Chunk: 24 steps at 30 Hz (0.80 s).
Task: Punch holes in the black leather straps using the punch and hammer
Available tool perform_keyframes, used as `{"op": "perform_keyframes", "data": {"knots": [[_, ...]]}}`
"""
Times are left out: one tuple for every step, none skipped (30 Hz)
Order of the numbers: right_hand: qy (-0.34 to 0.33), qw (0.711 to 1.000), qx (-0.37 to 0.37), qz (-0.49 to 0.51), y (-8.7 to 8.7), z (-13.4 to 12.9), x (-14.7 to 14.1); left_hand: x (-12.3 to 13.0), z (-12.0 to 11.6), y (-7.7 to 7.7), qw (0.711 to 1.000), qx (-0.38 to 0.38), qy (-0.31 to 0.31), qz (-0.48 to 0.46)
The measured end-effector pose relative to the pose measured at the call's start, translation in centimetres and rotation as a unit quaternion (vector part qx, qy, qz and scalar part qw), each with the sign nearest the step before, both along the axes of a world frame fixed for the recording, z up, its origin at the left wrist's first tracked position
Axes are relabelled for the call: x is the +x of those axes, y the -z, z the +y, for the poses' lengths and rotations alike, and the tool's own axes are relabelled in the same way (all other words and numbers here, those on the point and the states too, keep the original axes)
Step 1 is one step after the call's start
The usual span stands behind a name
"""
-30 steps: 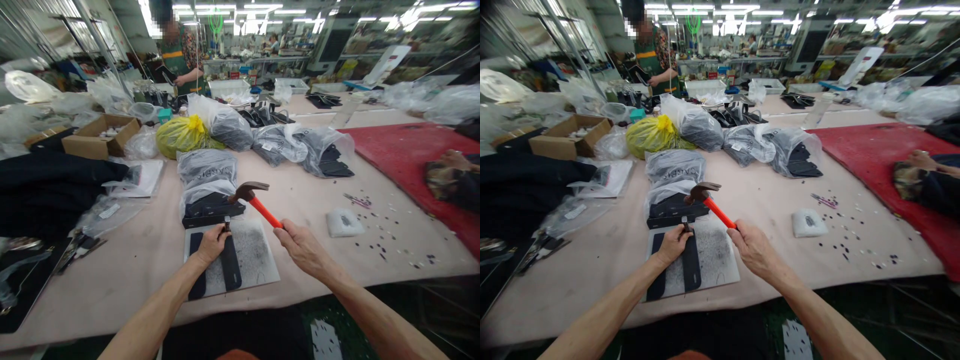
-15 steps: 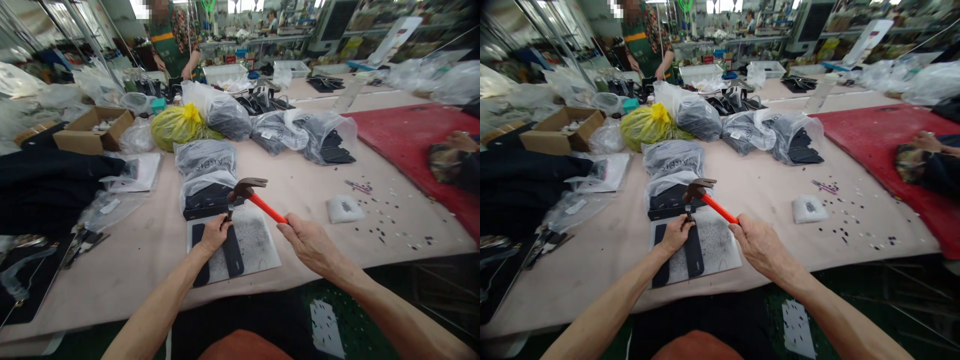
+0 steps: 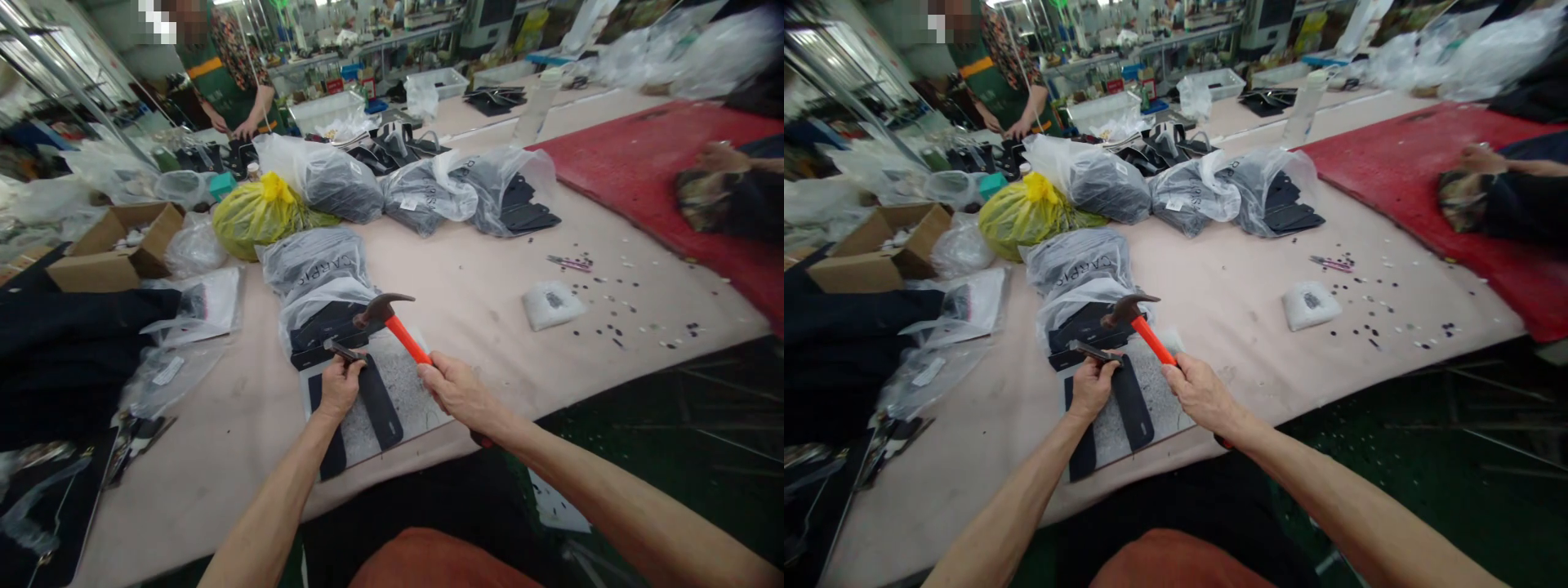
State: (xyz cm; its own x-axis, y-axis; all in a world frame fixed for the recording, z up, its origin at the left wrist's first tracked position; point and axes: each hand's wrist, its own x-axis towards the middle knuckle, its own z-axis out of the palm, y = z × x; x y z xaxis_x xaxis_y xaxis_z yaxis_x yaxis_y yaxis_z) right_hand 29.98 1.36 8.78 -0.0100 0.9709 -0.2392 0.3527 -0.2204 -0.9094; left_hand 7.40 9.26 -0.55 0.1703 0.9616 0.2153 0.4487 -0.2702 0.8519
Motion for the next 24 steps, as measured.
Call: {"op": "perform_keyframes", "data": {"knots": [[0.025, 0.999, -0.022, 0.028, 1.7, 0.0, -0.6, 0.0, 0.0, -0.1, 1.000, -0.001, 0.000, -0.002], [0.052, 0.997, -0.042, 0.048, 3.2, 0.0, -1.1, 0.0, 0.0, -0.1, 1.000, -0.001, -0.001, -0.002], [0.079, 0.993, -0.059, 0.061, 4.5, 0.0, -1.5, 0.0, 0.0, -0.2, 1.000, 0.000, -0.002, 0.000], [0.106, 0.989, -0.072, 0.068, 5.6, 0.1, -1.8, 0.0, 0.0, -0.3, 1.000, 0.000, -0.003, 0.004], [0.131, 0.985, -0.082, 0.074, 6.4, 0.2, -2.0, -0.1, 0.0, -0.4, 1.000, 0.000, -0.003, 0.008], [0.152, 0.981, -0.089, 0.084, 6.9, 0.2, -2.2, -0.1, 0.0, -0.4, 1.000, -0.001, -0.002, 0.010], [0.170, 0.976, -0.097, 0.096, 7.2, 0.3, -2.3, -0.1, 0.0, -0.5, 1.000, -0.002, 0.000, 0.012], [0.186, 0.971, -0.103, 0.111, 7.3, 0.4, -2.3, -0.2, 0.0, -0.5, 1.000, -0.004, 0.002, 0.012], [0.200, 0.966, -0.107, 0.126, 7.3, 0.4, -2.3, -0.2, 0.0, -0.5, 1.000, -0.005, 0.004, 0.013], [0.212, 0.961, -0.110, 0.142, 7.3, 0.4, -2.3, -0.3, 0.1, -0.5, 1.000, -0.005, 0.004, 0.015], [0.221, 0.957, -0.110, 0.155, 7.2, 0.4, -2.3, -0.3, 0.1, -0.5, 1.000, -0.005, 0.003, 0.016], [0.227, 0.954, -0.109, 0.166, 7.2, 0.4, -2.3, -0.3, 0.2, -0.5, 1.000, -0.005, 0.002, 0.017], [0.230, 0.951, -0.108, 0.174, 7.2, 0.3, -2.3, -0.3, 0.2, -0.4, 1.000, -0.006, 0.001, 0.014], [0.229, 0.951, -0.108, 0.180, 7.2, 0.3, -2.3, -0.3, 0.2, -0.4, 1.000, -0.008, 0.000, 0.010], [0.227, 0.951, -0.107, 0.183, 7.3, 0.2, -2.3, -0.2, 0.2, -0.4, 1.000, -0.011, -0.001, 0.004], [0.222, 0.952, -0.106, 0.182, 7.4, 0.2, -2.3, -0.2, 0.2, -0.5, 1.000, -0.014, -0.002, -0.002], [0.217, 0.954, -0.105, 0.180, 7.5, 0.2, -2.3, -0.1, 0.2, -0.5, 1.000, -0.016, -0.002, -0.005], [0.211, 0.956, -0.103, 0.175, 7.6, 0.2, -2.3, -0.1, 0.1, -0.5, 1.000, -0.016, -0.002, -0.007], [0.206, 0.959, -0.100, 0.168, 7.6, 0.2, -2.3, 0.0, 0.1, -0.6, 1.000, -0.012, -0.001, -0.008], [0.202, 0.961, -0.097, 0.161, 7.7, 0.2, -2.3, 0.1, 0.0, -0.6, 1.000, -0.007, 0.002, -0.008], [0.199, 0.963, -0.096, 0.156, 7.7, 0.2, -2.2, 0.2, 0.0, -0.7, 1.000, -0.001, 0.007, -0.008], [0.197, 0.964, -0.094, 0.151, 7.7, 0.2, -2.2, 0.2, -0.1, -0.7, 1.000, 0.004, 0.012, -0.007], [0.196, 0.965, -0.093, 0.148, 7.7, 0.2, -2.2, 0.3, -0.1, -0.6, 1.000, 0.009, 0.015, -0.006], [0.195, 0.966, -0.092, 0.146, 7.7, 0.2, -2.2, 0.3, -0.1, -0.6, 1.000, 0.014, 0.016, -0.003]]}}
